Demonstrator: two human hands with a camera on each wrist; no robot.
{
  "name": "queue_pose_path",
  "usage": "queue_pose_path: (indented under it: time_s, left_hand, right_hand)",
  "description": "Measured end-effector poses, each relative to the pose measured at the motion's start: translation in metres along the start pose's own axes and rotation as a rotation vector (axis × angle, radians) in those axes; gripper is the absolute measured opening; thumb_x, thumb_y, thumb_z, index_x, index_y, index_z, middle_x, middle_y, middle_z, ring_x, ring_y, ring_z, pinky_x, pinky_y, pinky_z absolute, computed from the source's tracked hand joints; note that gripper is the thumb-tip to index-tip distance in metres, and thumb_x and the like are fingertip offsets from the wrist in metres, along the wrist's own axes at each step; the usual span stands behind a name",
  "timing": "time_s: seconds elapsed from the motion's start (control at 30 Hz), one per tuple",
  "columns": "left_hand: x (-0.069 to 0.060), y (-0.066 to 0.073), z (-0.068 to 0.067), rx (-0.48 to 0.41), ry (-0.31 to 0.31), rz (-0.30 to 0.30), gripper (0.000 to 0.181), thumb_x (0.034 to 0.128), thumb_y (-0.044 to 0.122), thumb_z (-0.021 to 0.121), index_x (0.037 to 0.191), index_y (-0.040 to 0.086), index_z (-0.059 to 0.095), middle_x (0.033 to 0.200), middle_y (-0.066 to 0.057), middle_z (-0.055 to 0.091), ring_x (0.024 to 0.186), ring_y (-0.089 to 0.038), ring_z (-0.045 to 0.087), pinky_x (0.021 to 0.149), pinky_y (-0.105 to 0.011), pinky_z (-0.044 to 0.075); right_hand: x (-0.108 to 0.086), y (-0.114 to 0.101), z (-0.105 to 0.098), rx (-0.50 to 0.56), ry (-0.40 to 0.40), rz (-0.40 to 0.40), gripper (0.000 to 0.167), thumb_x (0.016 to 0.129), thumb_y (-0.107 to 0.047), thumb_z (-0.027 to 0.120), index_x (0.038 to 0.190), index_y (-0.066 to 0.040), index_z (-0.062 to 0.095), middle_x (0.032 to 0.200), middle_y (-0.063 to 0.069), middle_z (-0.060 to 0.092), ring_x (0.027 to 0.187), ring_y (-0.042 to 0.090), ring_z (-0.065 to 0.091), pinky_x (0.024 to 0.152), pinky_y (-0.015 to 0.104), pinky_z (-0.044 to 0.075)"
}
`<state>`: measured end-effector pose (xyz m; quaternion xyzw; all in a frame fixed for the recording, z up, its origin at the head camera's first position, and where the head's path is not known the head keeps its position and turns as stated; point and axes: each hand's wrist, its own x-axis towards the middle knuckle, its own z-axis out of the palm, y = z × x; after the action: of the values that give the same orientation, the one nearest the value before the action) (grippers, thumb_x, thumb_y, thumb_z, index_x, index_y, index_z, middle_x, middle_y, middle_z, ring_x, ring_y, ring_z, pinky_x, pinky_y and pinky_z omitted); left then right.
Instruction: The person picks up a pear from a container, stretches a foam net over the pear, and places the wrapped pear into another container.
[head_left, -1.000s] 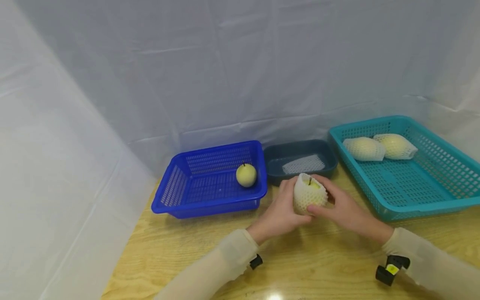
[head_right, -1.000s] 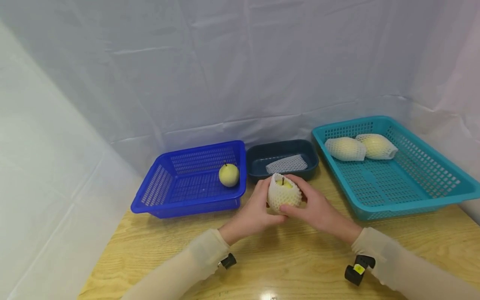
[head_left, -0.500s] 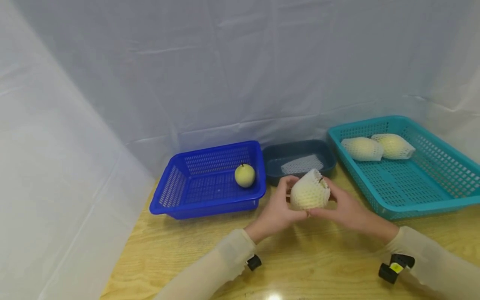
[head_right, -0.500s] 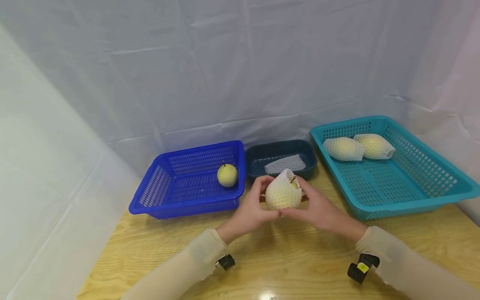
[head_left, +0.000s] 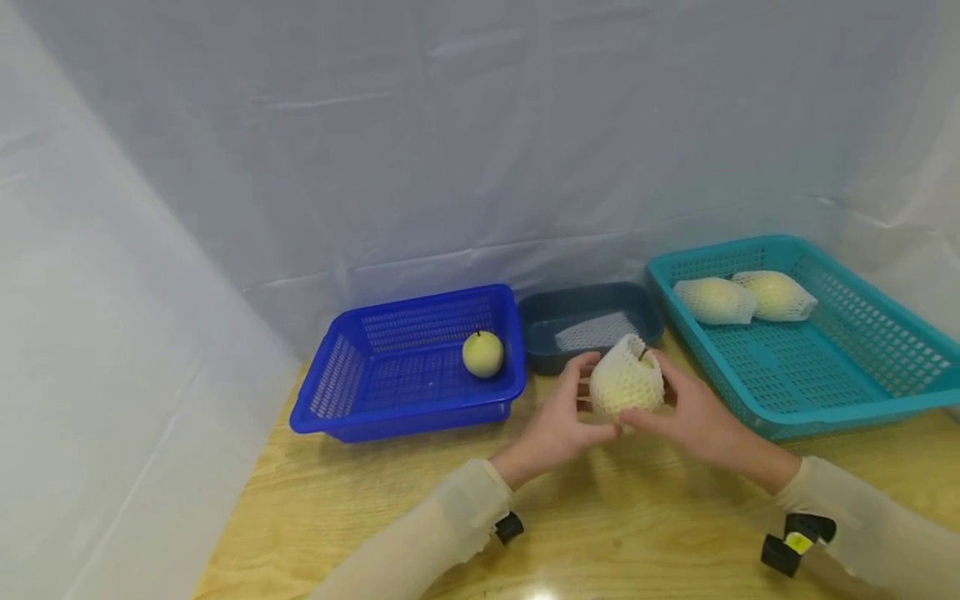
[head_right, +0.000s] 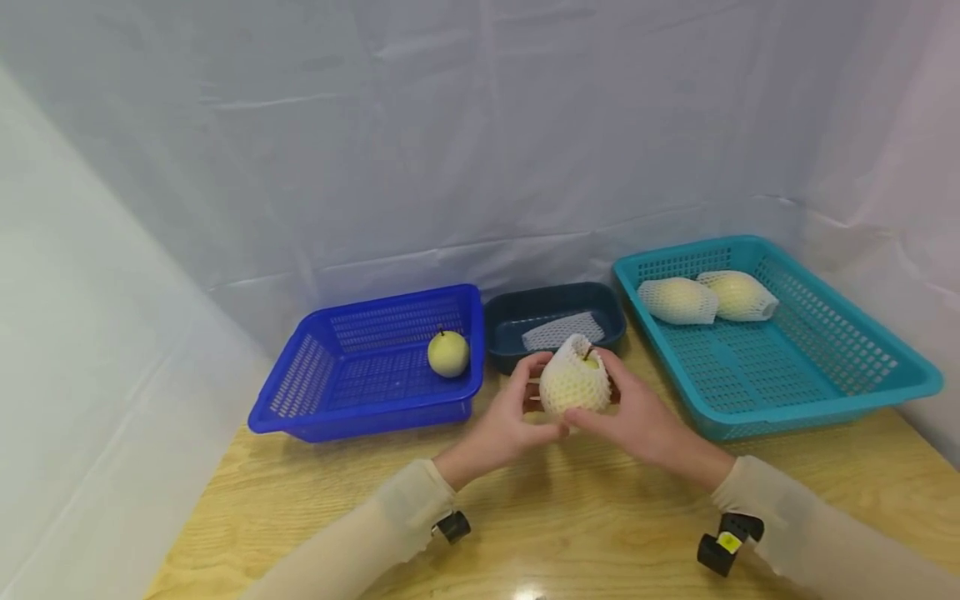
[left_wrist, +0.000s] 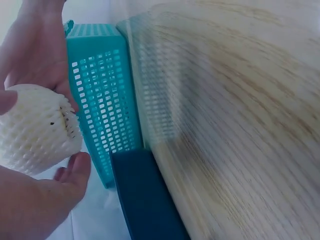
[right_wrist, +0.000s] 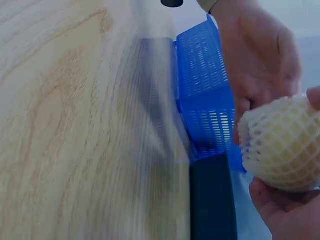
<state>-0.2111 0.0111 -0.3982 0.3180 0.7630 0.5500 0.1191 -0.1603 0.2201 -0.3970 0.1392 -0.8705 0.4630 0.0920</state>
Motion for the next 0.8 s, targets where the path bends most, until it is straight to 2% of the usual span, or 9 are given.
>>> queue_pose_path:
  time_s: [0.1,0.17,0.27,0.37,0.5,0.63,0.8]
  left_hand:
    - [0.004,0.000,0.006,0.042,0.036,-0.087,0.083,0.0812,0.015,0.079,0.152,0.014,0.035,0.131,-0.006,0.054,0.113,-0.024,0.059,0.095,-0.037,0.053]
    - [0.008,-0.002,0.009,0.090,0.046,-0.139,0.072,0.0820,0.014,0.078,0.145,0.011,0.045,0.124,-0.007,0.059,0.107,-0.022,0.062,0.088,-0.031,0.054]
    - [0.011,-0.006,0.015,0.159,0.011,-0.198,0.050,0.0850,0.016,0.075,0.131,0.007,0.058,0.110,-0.006,0.066,0.093,-0.015,0.064,0.076,-0.025,0.053]
    - [0.016,-0.007,0.023,0.183,-0.045,-0.220,0.040,0.0878,0.018,0.072,0.124,0.005,0.063,0.100,-0.002,0.069,0.081,-0.008,0.063,0.069,-0.022,0.052]
    - [0.025,-0.001,0.035,0.148,-0.074,-0.243,0.038,0.0899,0.022,0.071,0.124,0.006,0.064,0.092,0.003,0.068,0.074,-0.007,0.062,0.063,-0.023,0.051]
    - [0.035,0.007,0.051,0.086,-0.086,-0.264,0.037,0.0933,0.026,0.068,0.125,0.007,0.065,0.089,0.003,0.068,0.077,-0.016,0.067,0.062,-0.026,0.052]
    - [0.047,0.011,0.073,-0.008,-0.125,-0.267,0.039,0.0949,0.027,0.064,0.127,0.004,0.064,0.085,-0.005,0.071,0.078,-0.021,0.069,0.064,-0.027,0.055]
  right_hand:
    - [-0.001,-0.004,-0.007,0.001,0.039,0.012,0.081,0.093,-0.027,0.074,0.157,-0.010,0.028,0.131,0.015,0.055,0.114,0.030,0.059,0.084,0.028,0.054]
    - [-0.001,-0.007,-0.012,0.003,0.062,0.025,0.080,0.093,-0.027,0.074,0.157,-0.010,0.028,0.130,0.016,0.055,0.114,0.031,0.059,0.082,0.026,0.054]
    - [-0.003,-0.010,-0.020,0.013,0.079,0.054,0.077,0.094,-0.028,0.073,0.155,-0.010,0.030,0.129,0.017,0.054,0.113,0.032,0.059,0.080,0.026,0.055]
    - [-0.004,-0.013,-0.029,0.015,0.075,0.081,0.078,0.095,-0.030,0.071,0.156,-0.011,0.027,0.132,0.018,0.053,0.115,0.034,0.058,0.078,0.028,0.056]
    - [-0.002,-0.018,-0.045,-0.011,0.064,0.094,0.082,0.095,-0.033,0.070,0.159,-0.014,0.022,0.135,0.018,0.051,0.117,0.035,0.058,0.078,0.032,0.056]
    - [0.004,-0.024,-0.062,-0.074,0.052,0.111,0.084,0.095,-0.037,0.069,0.160,-0.012,0.021,0.133,0.020,0.052,0.115,0.036,0.060,0.076,0.034,0.056]
    - [0.012,-0.029,-0.083,-0.157,0.035,0.157,0.091,0.095,-0.045,0.067,0.161,-0.011,0.015,0.136,0.024,0.050,0.115,0.039,0.059,0.074,0.037,0.055]
